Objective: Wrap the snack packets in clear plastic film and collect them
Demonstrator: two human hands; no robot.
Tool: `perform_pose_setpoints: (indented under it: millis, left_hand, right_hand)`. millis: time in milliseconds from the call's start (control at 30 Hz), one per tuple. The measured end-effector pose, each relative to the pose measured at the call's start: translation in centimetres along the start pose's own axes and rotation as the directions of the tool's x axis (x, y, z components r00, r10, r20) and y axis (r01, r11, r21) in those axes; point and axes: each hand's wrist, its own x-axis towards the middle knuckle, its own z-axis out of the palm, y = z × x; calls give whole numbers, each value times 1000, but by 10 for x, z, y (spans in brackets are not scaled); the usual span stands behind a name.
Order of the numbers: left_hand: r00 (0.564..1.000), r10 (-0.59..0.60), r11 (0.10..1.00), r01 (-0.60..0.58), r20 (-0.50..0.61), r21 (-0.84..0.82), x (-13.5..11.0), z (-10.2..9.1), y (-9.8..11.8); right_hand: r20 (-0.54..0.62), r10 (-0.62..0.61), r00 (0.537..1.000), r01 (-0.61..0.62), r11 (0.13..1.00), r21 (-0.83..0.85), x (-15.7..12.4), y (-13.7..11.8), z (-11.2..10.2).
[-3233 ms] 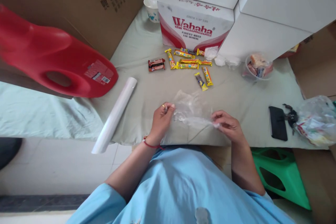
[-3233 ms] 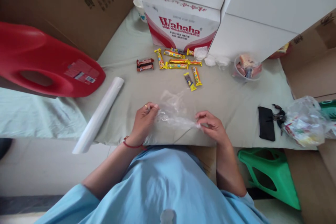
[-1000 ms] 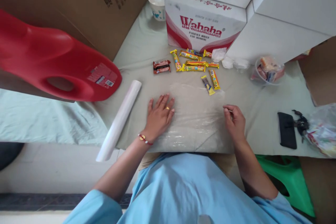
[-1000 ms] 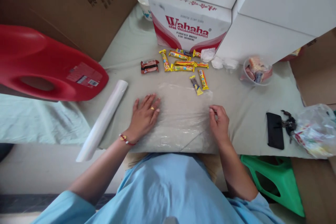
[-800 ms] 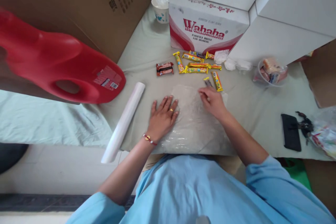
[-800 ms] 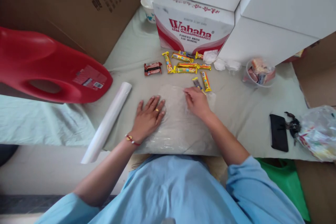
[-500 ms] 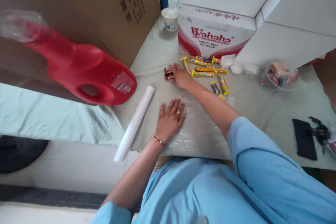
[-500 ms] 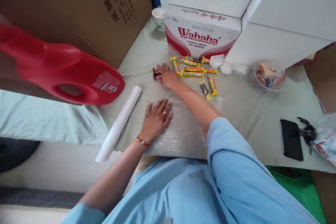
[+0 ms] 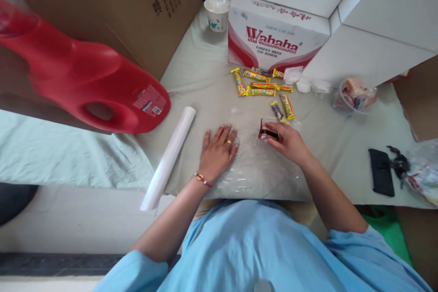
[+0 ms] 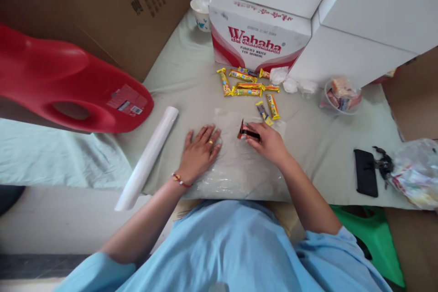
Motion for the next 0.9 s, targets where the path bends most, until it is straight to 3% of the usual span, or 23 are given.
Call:
perform_pose_setpoints:
  millis: [133,300,433,633,767,900]
  left_hand:
    - [1000,-2,1000,2,8,9,0,2,-1]
    - [1000,-11,1000,11,1,6,1,3,-1]
    - [1000,-12,1000,12,1,16,0,3,0]
    - [1000,-13,999,13,-3,30,0,3,0]
    - [1000,-15,999,15,0,41,1,2,1]
    - [1000,-13,999,13,6,41,2,1,1]
  right_hand:
    - [42,17,999,-17,1000,-1,-37,-7,1]
    - [135,114,984,-96,986,-133,-41,-25,25]
    - [160,120,980,-101,987,-127,-45,-19,36]
    - [57,86,995,-84,996,-38,-54,-9,38]
    - [107,86,991,-79,994,-69,-53,-15,38]
    - [146,-19,989,16,1000,17,-41,-7,23]
